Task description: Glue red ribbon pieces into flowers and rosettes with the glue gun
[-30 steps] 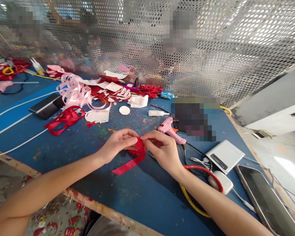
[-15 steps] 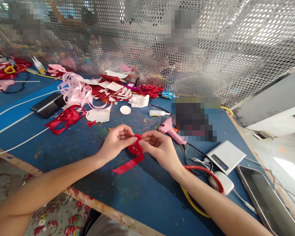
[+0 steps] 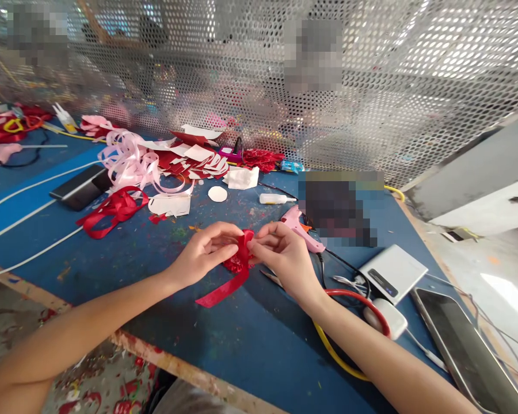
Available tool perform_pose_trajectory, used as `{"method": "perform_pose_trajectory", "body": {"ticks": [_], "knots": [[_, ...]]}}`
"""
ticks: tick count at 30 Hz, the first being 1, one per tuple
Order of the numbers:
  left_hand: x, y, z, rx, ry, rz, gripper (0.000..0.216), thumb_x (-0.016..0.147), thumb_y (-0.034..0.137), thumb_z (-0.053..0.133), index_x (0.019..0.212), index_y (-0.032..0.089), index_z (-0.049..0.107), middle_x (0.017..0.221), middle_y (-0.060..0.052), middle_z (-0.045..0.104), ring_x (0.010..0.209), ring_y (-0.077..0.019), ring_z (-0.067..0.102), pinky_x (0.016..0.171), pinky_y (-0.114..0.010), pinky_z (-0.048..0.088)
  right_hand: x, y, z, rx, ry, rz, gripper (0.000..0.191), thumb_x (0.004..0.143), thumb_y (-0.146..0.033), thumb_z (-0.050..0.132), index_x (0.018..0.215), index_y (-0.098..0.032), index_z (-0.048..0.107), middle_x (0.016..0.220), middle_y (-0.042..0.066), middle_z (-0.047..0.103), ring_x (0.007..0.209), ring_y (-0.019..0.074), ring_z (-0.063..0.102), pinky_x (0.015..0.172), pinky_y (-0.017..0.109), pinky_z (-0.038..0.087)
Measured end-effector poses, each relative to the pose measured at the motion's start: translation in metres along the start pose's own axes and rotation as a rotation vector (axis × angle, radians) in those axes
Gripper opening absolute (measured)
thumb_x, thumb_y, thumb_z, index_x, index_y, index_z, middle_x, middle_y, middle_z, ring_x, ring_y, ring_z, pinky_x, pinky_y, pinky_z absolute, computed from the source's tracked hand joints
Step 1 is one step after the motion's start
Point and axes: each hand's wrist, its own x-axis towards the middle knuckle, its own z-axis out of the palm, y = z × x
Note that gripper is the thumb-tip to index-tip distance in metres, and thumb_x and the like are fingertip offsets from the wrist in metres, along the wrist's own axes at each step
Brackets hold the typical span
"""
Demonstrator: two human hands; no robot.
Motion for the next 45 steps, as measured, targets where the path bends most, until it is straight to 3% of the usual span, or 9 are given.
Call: {"method": "perform_pose_trajectory", "body": {"ticks": [5, 11, 18, 23, 27, 30, 36, 40, 45], "knots": [[-0.003, -0.001, -0.001, 0.035, -0.059, 0.025, 0.039, 0.086, 0.027, 0.056, 0.124, 0.03, 0.048, 0.115, -0.003, 0.061, 0.103, -0.0158, 0.059, 0.091, -0.029, 0.046, -0.002, -0.004, 0.0, -0.048, 0.013, -0.027, 0.035, 0.062, -0.037, 0.076, 0.075, -0.02, 0.049, 0.061, -0.004, 0.061, 0.053, 0.009, 0.06, 0.052, 0.021, 0.054], [-0.002, 0.002, -0.001, 0.225, -0.095, 0.058, 0.026, 0.085, 0.03, 0.055, 0.109, 0.025, 0.064, 0.115, -0.006, 0.062, 0.103, -0.0191, 0.059, 0.088, -0.03, 0.049, -0.003, -0.003, 0.0, -0.041, 0.024, 0.01, 0.038, 0.061, -0.041, 0.075, 0.076, -0.02, 0.048, 0.059, -0.004, 0.061, 0.054, 0.0115, 0.062, 0.053, 0.025, 0.056], [-0.001, 0.001, 0.0, 0.124, -0.026, 0.019, 0.026, 0.08, 0.025, 0.062, 0.105, 0.021, 0.065, 0.111, -0.006, 0.062, 0.098, -0.0168, 0.061, 0.086, -0.028, 0.051, -0.001, -0.005, -0.002, -0.068, -0.042, 0.01, 0.034, 0.066, -0.041, 0.072, 0.079, -0.02, 0.048, 0.064, -0.003, 0.064, 0.059, 0.013, 0.065, 0.062, 0.029, 0.056], [0.0, 0.004, -0.003, 0.037, 0.049, 0.046, 0.022, 0.077, 0.026, 0.066, 0.099, 0.021, 0.069, 0.104, -0.006, 0.066, 0.095, -0.017, 0.063, 0.085, -0.03, 0.052, -0.02, -0.039, -0.03, -0.535, -0.111, -0.148, 0.023, 0.072, -0.04, 0.066, 0.078, -0.02, 0.057, 0.075, 0.003, 0.067, 0.069, 0.0157, 0.065, 0.069, 0.029, 0.055], [0.004, 0.015, -0.009, 0.06, 0.083, 0.091, 0.02, 0.077, 0.025, 0.065, 0.095, 0.021, 0.071, 0.102, -0.006, 0.068, 0.093, -0.0171, 0.064, 0.081, -0.028, 0.054, -0.058, -0.054, -0.079, -0.986, -0.1, -0.131, 0.018, 0.077, -0.041, 0.057, 0.078, -0.023, 0.062, 0.075, 0.005, 0.07, 0.065, 0.0192, 0.067, 0.057, 0.028, 0.055], [0.009, 0.027, -0.013, 0.062, 0.052, 0.136, 0.023, 0.074, 0.022, 0.068, 0.097, 0.023, 0.07, 0.104, -0.004, 0.067, 0.086, -0.0146, 0.065, 0.078, -0.026, 0.055, -0.091, -0.042, -0.119, -1.329, -0.148, -0.098, 0.013, 0.074, -0.037, 0.057, 0.074, -0.027, 0.065, 0.068, 0.004, 0.071, 0.055, 0.0213, 0.066, 0.041, 0.027, 0.052], [0.017, 0.045, -0.012, 0.106, 0.023, 0.192, 0.03, 0.07, 0.019, 0.072, 0.099, 0.025, 0.07, 0.106, -0.003, 0.066, 0.074, -0.0102, 0.064, 0.068, -0.02, 0.055, -0.13, -0.001, -0.144, -1.66, -0.035, -0.328, 0.026, 0.071, -0.029, 0.055, 0.092, -0.023, 0.069, 0.097, 0.012, 0.071, 0.082, 0.0282, 0.069, 0.065, 0.037, 0.06], [0.018, 0.049, -0.008, 0.112, 0.006, 0.192, 0.029, 0.071, 0.02, 0.072, 0.1, 0.027, 0.07, 0.107, -0.002, 0.066, 0.073, -0.01, 0.063, 0.067, -0.02, 0.054, -0.121, -0.011, -0.123, -1.529, 0.055, -0.309, 0.025, 0.074, -0.026, 0.051, 0.093, -0.02, 0.066, 0.092, 0.012, 0.07, 0.08, 0.0265, 0.068, 0.066, 0.038, 0.057], [0.015, 0.057, 0.005, 0.182, -0.022, 0.219, 0.017, 0.081, 0.022, 0.062, 0.095, 0.026, 0.072, 0.102, -0.002, 0.069, 0.083, -0.0122, 0.065, 0.067, -0.018, 0.052, -0.09, -0.045, -0.077, -0.904, 0.243, -0.25, 0.017, 0.08, -0.038, 0.057, 0.086, -0.023, 0.064, 0.079, 0.006, 0.068, 0.069, 0.0177, 0.064, 0.057, 0.026, 0.053]]}}
